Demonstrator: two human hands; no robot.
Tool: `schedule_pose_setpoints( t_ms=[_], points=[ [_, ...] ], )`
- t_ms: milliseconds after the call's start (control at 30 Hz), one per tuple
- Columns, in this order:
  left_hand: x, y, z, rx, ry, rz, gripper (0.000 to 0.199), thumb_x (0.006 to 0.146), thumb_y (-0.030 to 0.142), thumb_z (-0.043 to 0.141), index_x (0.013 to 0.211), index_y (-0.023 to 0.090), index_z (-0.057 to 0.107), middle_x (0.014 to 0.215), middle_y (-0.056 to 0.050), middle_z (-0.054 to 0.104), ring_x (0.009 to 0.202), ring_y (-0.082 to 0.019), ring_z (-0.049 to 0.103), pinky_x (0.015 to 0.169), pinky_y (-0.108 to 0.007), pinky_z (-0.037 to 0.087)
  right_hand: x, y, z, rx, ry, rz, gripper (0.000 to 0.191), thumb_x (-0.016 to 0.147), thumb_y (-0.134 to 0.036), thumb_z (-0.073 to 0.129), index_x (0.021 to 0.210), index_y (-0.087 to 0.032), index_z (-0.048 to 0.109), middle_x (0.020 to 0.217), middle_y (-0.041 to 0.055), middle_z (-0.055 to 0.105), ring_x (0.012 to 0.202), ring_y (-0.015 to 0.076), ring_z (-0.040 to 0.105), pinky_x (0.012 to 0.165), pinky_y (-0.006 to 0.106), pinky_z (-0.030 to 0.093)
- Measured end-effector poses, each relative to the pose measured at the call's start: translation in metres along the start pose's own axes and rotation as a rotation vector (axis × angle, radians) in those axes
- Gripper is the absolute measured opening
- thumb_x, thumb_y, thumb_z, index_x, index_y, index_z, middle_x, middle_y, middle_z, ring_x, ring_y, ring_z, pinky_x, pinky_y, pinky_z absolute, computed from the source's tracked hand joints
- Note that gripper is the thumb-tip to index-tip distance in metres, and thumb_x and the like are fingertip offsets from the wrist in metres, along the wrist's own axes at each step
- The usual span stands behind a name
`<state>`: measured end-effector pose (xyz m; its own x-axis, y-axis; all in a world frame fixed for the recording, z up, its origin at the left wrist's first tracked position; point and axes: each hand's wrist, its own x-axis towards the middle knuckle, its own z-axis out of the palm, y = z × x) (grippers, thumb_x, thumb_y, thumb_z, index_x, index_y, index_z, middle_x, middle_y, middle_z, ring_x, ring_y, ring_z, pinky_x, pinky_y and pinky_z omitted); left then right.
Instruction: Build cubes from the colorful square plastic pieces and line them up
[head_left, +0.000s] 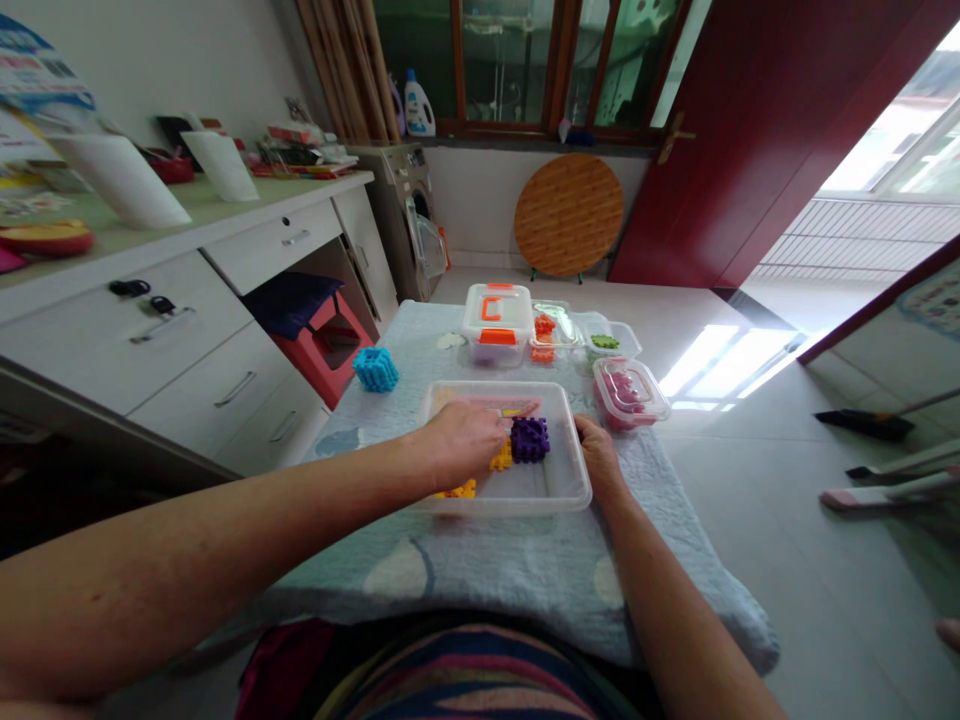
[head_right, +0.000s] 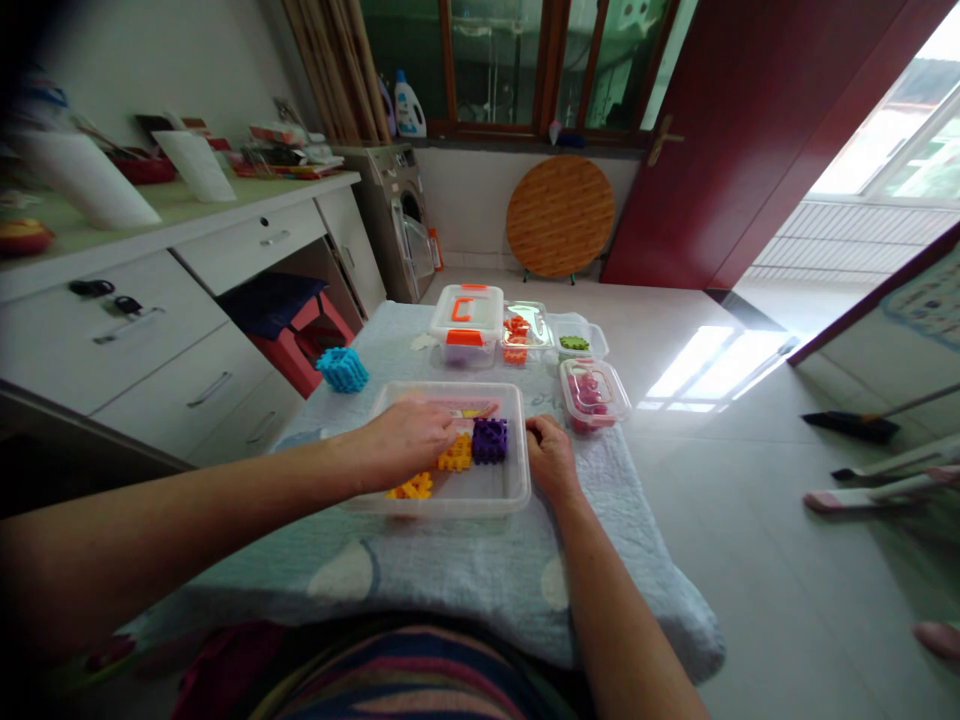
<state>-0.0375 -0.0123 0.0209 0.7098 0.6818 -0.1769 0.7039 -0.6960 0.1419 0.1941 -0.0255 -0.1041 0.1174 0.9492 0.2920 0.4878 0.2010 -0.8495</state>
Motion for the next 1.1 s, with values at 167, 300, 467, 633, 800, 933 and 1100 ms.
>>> schedule_pose_setpoints(
  t_ms=[167, 300, 467, 633, 800, 933, 1100],
  points=[
    [0.0, 0.008, 0.002, -0.044, -0.271, 0.194, 0.023, 0.074, 0.008, 0.055, 0.082, 0.022, 0.072, 0.092, -0.005, 0.075, 0.086, -0.021, 0.067, 0.075, -0.028, 0.049, 0.0, -0.003, -0.001, 0.003, -0.011, 0.005, 0.021, 0.076, -0.027, 0.051, 0.075, -0.018, 0.069, 0.075, 0.0037, 0.064, 0.073, 0.0188, 0.057, 0.069, 0.029, 0.046],
    [0.007, 0.008, 0.007, -0.082, -0.414, 0.25, 0.029, 0.065, 0.004, 0.058, 0.081, 0.023, 0.072, 0.086, -0.002, 0.074, 0.08, -0.02, 0.067, 0.067, -0.027, 0.048, -0.001, -0.004, -0.001, -0.006, -0.001, 0.0, 0.024, 0.077, -0.027, 0.047, 0.074, -0.018, 0.069, 0.073, 0.0038, 0.063, 0.07, 0.0182, 0.056, 0.069, 0.029, 0.045],
    [0.014, 0.014, 0.012, -0.033, -0.427, 0.226, 0.021, 0.072, 0.005, 0.059, 0.083, 0.018, 0.072, 0.088, -0.009, 0.075, 0.077, -0.024, 0.068, 0.064, -0.031, 0.049, -0.001, -0.001, -0.001, -0.009, -0.011, 0.007, 0.023, 0.077, -0.027, 0.049, 0.074, -0.017, 0.069, 0.072, 0.0034, 0.062, 0.07, 0.0187, 0.056, 0.067, 0.029, 0.045],
    [0.008, 0.018, 0.001, 0.01, -0.412, 0.223, 0.029, 0.074, 0.002, 0.056, 0.094, 0.016, 0.072, 0.099, -0.012, 0.074, 0.088, -0.025, 0.069, 0.071, -0.031, 0.052, 0.0, 0.0, -0.002, 0.016, -0.018, 0.021, 0.021, 0.077, -0.03, 0.052, 0.075, -0.018, 0.07, 0.075, 0.0044, 0.065, 0.072, 0.02, 0.058, 0.068, 0.03, 0.046],
    [-0.02, -0.019, -0.037, -0.379, -0.144, 0.162, 0.033, 0.076, 0.003, 0.05, 0.094, 0.021, 0.071, 0.099, -0.001, 0.074, 0.09, -0.016, 0.066, 0.083, -0.026, 0.05, -0.001, -0.004, -0.003, 0.037, -0.016, 0.053, 0.021, 0.077, -0.036, 0.056, 0.075, -0.02, 0.07, 0.075, 0.0046, 0.066, 0.072, 0.0212, 0.06, 0.068, 0.031, 0.048],
    [-0.028, -0.081, -0.031, -0.561, 0.371, -0.185, 0.034, 0.082, 0.014, 0.04, 0.104, 0.017, 0.066, 0.097, -0.003, 0.072, 0.088, -0.015, 0.065, 0.081, -0.028, 0.051, -0.001, -0.004, -0.003, 0.051, -0.016, 0.081, 0.024, 0.077, -0.04, 0.058, 0.075, -0.021, 0.071, 0.073, 0.005, 0.066, 0.071, 0.0225, 0.06, 0.064, 0.031, 0.049],
    [0.005, -0.131, 0.03, -0.262, 0.295, -0.447, 0.037, 0.077, 0.023, 0.056, 0.112, 0.014, 0.065, 0.116, -0.01, 0.069, 0.101, -0.02, 0.065, 0.089, -0.027, 0.049, -0.001, -0.003, -0.003, 0.063, -0.019, 0.091, 0.028, 0.078, -0.045, 0.058, 0.076, -0.021, 0.072, 0.079, 0.006, 0.068, 0.074, 0.023, 0.062, 0.064, 0.031, 0.051]
  ],
)
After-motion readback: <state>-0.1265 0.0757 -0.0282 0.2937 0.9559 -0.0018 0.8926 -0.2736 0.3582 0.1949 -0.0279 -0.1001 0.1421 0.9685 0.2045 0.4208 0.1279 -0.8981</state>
